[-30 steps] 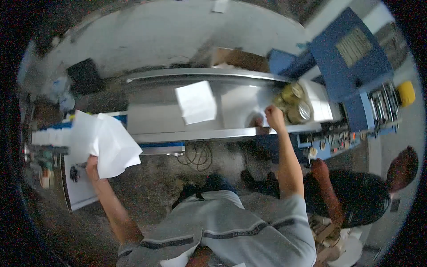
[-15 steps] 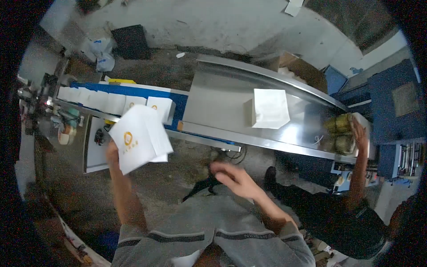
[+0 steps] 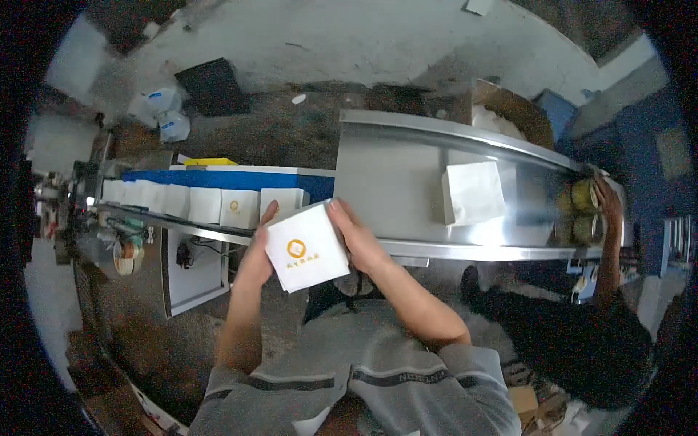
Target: Placing stacks of printed paper napkins or coasters onto a moving conveyor belt in a production line.
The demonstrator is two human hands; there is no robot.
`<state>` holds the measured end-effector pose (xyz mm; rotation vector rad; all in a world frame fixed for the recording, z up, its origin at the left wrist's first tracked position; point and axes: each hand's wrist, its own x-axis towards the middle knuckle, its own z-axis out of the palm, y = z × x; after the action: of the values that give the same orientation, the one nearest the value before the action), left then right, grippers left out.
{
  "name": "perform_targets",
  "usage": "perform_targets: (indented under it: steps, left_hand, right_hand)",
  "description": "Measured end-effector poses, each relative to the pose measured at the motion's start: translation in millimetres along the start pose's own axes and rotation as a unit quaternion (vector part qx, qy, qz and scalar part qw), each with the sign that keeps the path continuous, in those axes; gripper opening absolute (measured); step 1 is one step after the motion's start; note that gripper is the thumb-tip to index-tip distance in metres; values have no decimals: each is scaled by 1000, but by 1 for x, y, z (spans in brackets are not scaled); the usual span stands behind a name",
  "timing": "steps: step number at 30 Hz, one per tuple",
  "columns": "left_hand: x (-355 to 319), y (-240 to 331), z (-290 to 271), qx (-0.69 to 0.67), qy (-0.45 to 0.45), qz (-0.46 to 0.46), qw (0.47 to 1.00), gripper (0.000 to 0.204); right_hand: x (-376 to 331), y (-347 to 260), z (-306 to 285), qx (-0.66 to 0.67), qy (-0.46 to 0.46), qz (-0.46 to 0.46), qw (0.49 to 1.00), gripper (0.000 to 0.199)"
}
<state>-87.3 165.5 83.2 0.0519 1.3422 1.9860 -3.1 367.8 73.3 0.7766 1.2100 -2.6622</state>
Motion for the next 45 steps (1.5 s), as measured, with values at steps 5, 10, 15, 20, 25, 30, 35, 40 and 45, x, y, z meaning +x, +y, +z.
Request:
perform_targets:
  steps: [5,10,15,20,25,30,35,40,45]
  left_hand:
    - [32,29,-55,-90,-69,-53,992,69]
    - [61,60,-68,-260,-158,-37,952,77]
    - [85,49,-96,-223,-263,-61,937,74]
    - [95,40,-93,-289,-260,-122,913,66]
    - [92,46,-67,-342,-267,-154,888,62]
    - [97,42,-49,-353,-285,-148,879,63]
    - [104,23,-34,-373,-290,-142,870,65]
    - [120,-14,-43,-342,-265,-139,891,58]
    - [92,37,-1,-143,-206,-172,953,45]
  right_hand:
    - [-5,-25,61,-116,79,-61,988,58]
    - [32,-6,62,-34,101,-82,991,69]
    - [42,-3,94,-105,185,16,977,91]
    - [25,-29,131,-131,212,-32,968,79]
    - [9,-49,126,-211,185,-62,958,60]
    - [-13,-81,132,-294,202,-128,925,55]
    - [-11,-89,108,-433,272,-213,833,51]
    - [-4,-84,86,-441,297,-172,829,50]
    - [2,-66,41,-361,326,-250,837,53]
